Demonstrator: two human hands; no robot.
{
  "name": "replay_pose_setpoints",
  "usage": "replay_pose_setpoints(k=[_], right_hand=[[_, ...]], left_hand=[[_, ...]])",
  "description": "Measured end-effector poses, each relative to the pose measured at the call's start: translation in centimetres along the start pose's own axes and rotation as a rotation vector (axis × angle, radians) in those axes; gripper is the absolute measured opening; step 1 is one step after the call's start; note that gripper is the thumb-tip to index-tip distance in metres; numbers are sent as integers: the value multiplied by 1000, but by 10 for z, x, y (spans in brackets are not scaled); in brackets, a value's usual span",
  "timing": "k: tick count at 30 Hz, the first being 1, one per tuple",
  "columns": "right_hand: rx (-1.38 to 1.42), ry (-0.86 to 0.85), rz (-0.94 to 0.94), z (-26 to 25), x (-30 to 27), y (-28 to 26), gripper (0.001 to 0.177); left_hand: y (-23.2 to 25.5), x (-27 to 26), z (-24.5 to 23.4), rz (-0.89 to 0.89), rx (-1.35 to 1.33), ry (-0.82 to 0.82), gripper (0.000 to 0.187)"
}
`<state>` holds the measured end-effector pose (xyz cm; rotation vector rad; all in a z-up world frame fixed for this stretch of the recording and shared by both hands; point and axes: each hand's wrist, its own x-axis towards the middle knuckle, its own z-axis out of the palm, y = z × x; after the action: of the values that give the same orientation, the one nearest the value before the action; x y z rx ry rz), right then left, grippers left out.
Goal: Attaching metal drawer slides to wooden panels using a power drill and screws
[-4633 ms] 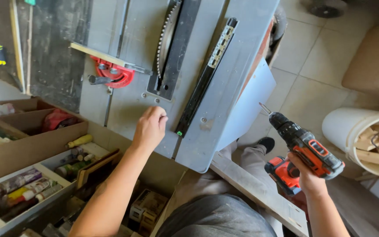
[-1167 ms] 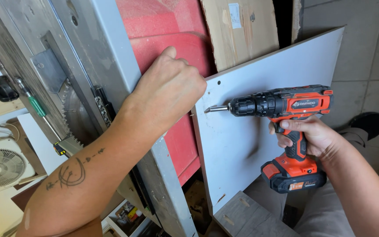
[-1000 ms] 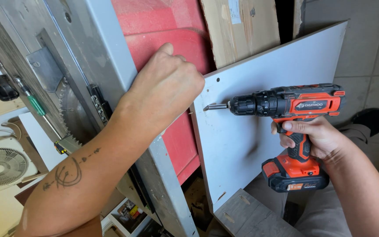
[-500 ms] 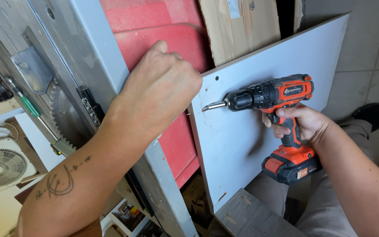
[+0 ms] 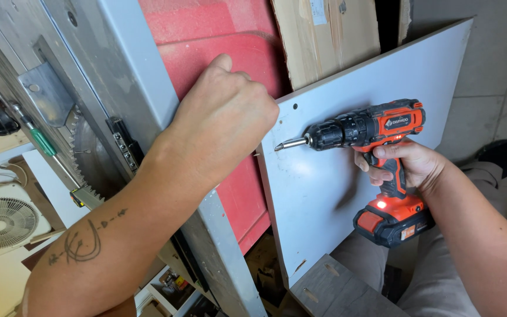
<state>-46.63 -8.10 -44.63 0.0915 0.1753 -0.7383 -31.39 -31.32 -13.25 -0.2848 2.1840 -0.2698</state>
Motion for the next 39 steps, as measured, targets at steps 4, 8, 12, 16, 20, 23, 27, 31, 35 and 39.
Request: replay_pose_setpoints(k=[4,8,12,16,20,23,27,31,35,39], right_hand=[[20,15,-3,0,-1,2,31],[0,29,-16,3,-1,4,31],[-22,18,-23,6,0,0,31],[-45,87,-39,10,-4,-4,32],[14,35,-76,14,-5,-10,28],[12,19,-77,12,-3,-16,29],[4,-44,-98,4,-5,-7,34],[-14,-31,-119,8,-10,-2,40],[12,-114,-133,3,-3,-6,41],[115,-166,-85,-8,7,1,36]], left_hand=[[0,2,0,4,-6,-3,31],[1,0,1,8,-12,-2,31],[0,1,1,9,-7,3,30],[0,0,-7,14,-16,-62,32],[0,-1,-4,5,0,-17,32],[-2,1,-5,-1,-2,-20,29],[0,0,0,-8,-16,-21,27],[-1,0,-8,-7,-26,-99,28],[-1,0,-6,-20,-26,-57,24],[-2,-1,-3,-9,-13,-43,25]])
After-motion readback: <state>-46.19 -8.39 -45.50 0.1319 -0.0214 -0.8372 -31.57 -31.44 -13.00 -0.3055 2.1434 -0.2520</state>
